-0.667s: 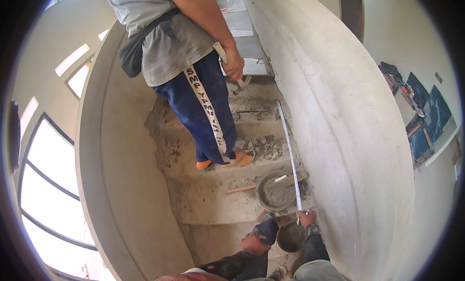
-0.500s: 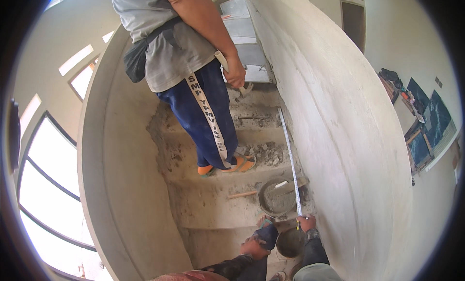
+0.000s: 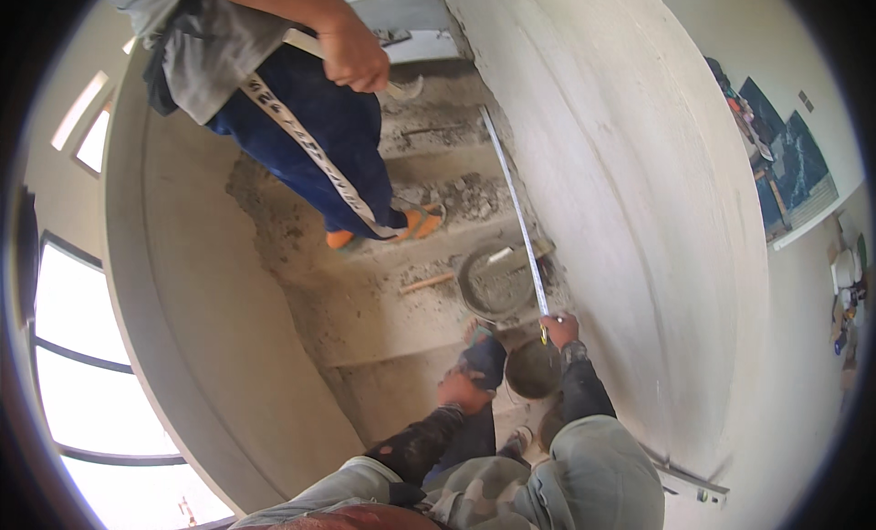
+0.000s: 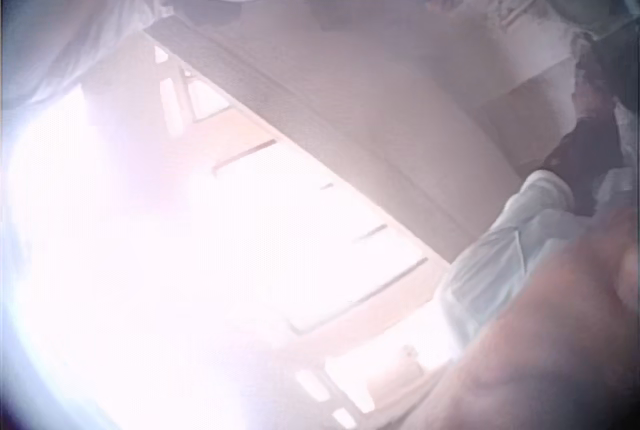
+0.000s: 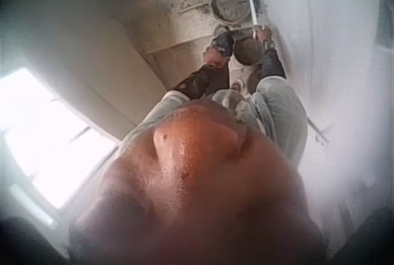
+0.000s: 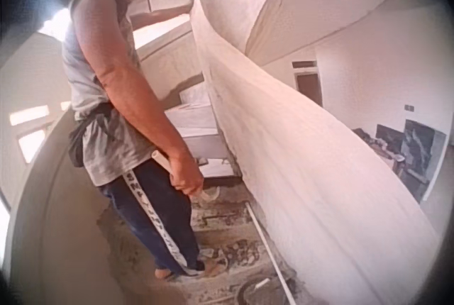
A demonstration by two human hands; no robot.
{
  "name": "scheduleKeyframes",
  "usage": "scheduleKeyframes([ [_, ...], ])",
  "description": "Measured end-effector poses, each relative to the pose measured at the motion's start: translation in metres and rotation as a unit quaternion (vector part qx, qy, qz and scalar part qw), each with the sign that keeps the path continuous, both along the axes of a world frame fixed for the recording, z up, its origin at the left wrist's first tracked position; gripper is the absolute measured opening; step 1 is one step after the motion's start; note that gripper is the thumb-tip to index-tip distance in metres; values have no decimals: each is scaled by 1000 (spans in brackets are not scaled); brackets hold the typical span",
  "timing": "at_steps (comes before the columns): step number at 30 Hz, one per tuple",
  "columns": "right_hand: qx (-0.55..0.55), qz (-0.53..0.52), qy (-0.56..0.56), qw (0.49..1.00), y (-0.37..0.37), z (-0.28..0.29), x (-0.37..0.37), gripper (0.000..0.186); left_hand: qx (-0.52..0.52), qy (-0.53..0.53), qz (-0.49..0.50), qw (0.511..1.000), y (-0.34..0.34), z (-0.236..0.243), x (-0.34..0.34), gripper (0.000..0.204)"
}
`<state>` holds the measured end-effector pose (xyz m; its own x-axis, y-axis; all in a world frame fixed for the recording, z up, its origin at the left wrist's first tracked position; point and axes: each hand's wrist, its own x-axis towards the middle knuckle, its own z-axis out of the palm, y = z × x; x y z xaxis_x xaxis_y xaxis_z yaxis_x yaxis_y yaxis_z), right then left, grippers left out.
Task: The person measures a tile piece using a tape measure and marks cutting lines on the tile surface with a pen while sitting on the floor.
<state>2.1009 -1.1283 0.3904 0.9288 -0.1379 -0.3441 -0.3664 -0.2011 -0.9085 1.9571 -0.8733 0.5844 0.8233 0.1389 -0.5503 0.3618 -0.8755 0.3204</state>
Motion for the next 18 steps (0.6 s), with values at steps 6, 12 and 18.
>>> scheduleKeyframes([
  [6, 1, -1, 37, 999, 6, 20, 13, 19, -6, 25, 32, 999, -7, -14, 10, 54],
  [12, -3, 12, 63, 998, 20, 26, -7, 16, -25, 60, 26, 998, 3, 0, 7, 60],
  [18, 10, 5, 24, 1000, -13, -7, 6, 18, -39, 66, 40, 996, -8, -17, 18, 61],
])
